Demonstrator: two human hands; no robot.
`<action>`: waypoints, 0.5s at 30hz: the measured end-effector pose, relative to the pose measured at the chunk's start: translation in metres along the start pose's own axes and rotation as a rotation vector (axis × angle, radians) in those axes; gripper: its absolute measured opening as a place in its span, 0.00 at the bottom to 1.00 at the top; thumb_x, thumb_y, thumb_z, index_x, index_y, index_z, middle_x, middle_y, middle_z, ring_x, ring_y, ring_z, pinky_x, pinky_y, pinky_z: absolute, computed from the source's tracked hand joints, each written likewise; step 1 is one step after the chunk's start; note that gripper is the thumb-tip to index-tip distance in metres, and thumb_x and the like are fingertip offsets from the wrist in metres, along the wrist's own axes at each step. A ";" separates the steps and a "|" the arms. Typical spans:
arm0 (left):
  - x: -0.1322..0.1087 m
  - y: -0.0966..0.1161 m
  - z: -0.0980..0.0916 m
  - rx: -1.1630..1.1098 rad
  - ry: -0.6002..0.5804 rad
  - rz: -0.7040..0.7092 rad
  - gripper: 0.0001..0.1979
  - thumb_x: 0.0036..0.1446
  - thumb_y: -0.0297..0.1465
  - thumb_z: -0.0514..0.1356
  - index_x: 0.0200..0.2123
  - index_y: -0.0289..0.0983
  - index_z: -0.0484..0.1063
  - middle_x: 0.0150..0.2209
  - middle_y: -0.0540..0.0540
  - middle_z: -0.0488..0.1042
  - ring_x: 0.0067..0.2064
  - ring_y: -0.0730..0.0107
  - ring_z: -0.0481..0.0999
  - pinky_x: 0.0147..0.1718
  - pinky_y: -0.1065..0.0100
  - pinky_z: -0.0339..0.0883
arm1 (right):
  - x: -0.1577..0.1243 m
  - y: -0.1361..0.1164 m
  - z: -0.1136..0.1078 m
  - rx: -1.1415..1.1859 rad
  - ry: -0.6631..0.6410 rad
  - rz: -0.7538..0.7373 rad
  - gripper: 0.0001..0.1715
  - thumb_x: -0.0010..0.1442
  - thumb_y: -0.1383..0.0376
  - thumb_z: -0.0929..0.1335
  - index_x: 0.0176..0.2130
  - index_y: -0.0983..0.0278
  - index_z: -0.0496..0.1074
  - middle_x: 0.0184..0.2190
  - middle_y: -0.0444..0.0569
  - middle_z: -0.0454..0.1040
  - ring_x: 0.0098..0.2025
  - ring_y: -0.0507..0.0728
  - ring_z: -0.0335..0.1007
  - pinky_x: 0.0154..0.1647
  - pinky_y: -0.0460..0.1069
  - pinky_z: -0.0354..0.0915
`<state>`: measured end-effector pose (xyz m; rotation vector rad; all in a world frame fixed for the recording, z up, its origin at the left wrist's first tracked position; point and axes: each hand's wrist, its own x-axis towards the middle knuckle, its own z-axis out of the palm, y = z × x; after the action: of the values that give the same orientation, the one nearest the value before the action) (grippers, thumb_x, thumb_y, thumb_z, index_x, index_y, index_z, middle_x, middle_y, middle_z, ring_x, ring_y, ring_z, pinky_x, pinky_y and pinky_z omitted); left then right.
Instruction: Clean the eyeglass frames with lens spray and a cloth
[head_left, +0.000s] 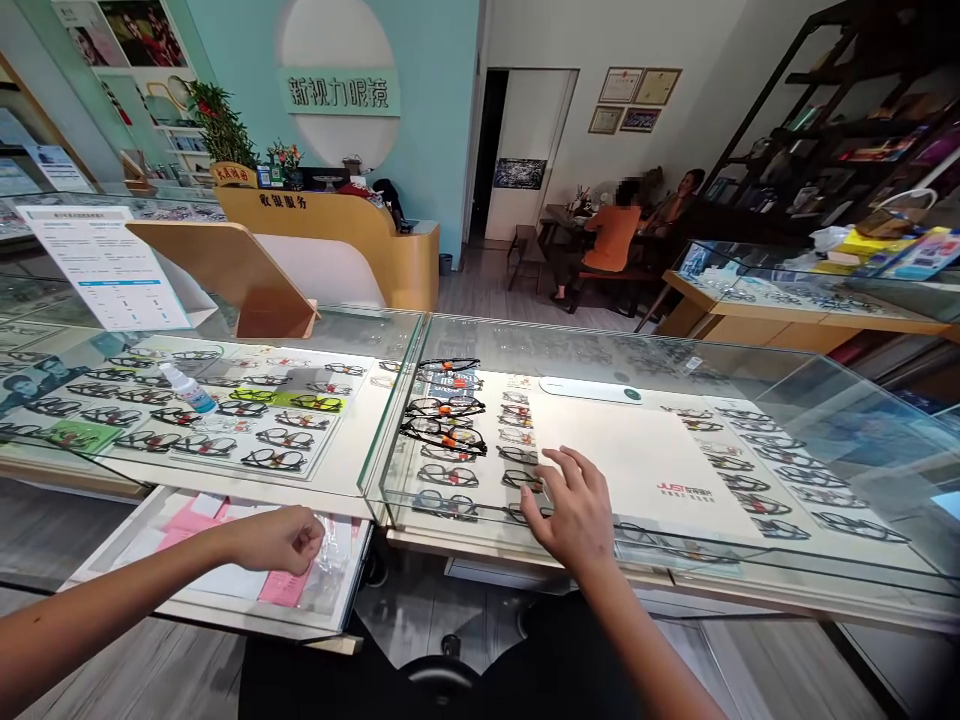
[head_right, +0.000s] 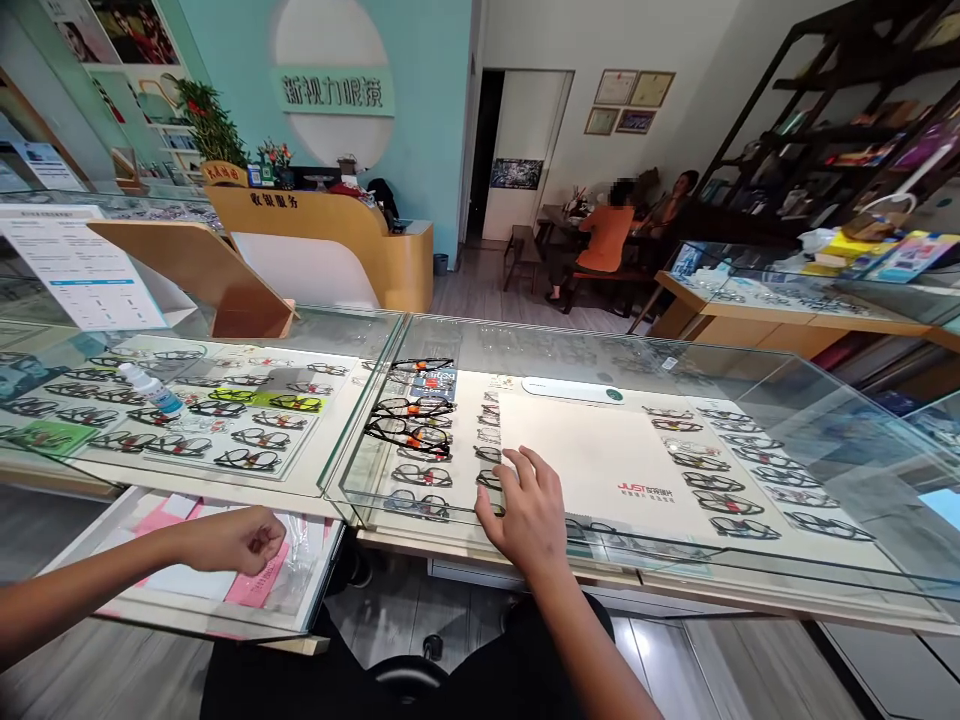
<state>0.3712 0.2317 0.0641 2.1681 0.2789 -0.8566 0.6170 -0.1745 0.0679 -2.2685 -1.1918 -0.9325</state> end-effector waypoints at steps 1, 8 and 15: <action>0.007 -0.017 0.000 -0.013 0.095 0.013 0.10 0.46 0.37 0.60 0.24 0.40 0.61 0.23 0.54 0.62 0.27 0.71 0.59 0.29 0.67 0.54 | 0.000 0.000 0.000 -0.003 0.002 -0.005 0.08 0.68 0.62 0.71 0.46 0.63 0.76 0.54 0.62 0.80 0.63 0.75 0.70 0.58 0.66 0.70; 0.077 -0.058 -0.044 0.124 0.621 0.012 0.13 0.59 0.44 0.52 0.30 0.41 0.63 0.27 0.50 0.66 0.32 0.63 0.67 0.35 0.65 0.57 | 0.001 -0.001 -0.002 -0.032 0.020 0.003 0.07 0.69 0.62 0.71 0.46 0.63 0.75 0.53 0.61 0.80 0.62 0.75 0.71 0.57 0.65 0.70; 0.170 -0.049 -0.096 0.281 0.909 0.034 0.09 0.64 0.35 0.54 0.32 0.40 0.68 0.33 0.43 0.78 0.36 0.58 0.74 0.36 0.63 0.60 | 0.002 -0.002 -0.004 -0.033 0.020 0.005 0.06 0.69 0.63 0.70 0.46 0.61 0.73 0.53 0.60 0.80 0.61 0.74 0.72 0.57 0.65 0.70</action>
<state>0.5232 0.3225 -0.0311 2.6993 0.5834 0.1838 0.6148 -0.1752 0.0720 -2.2813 -1.1703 -0.9774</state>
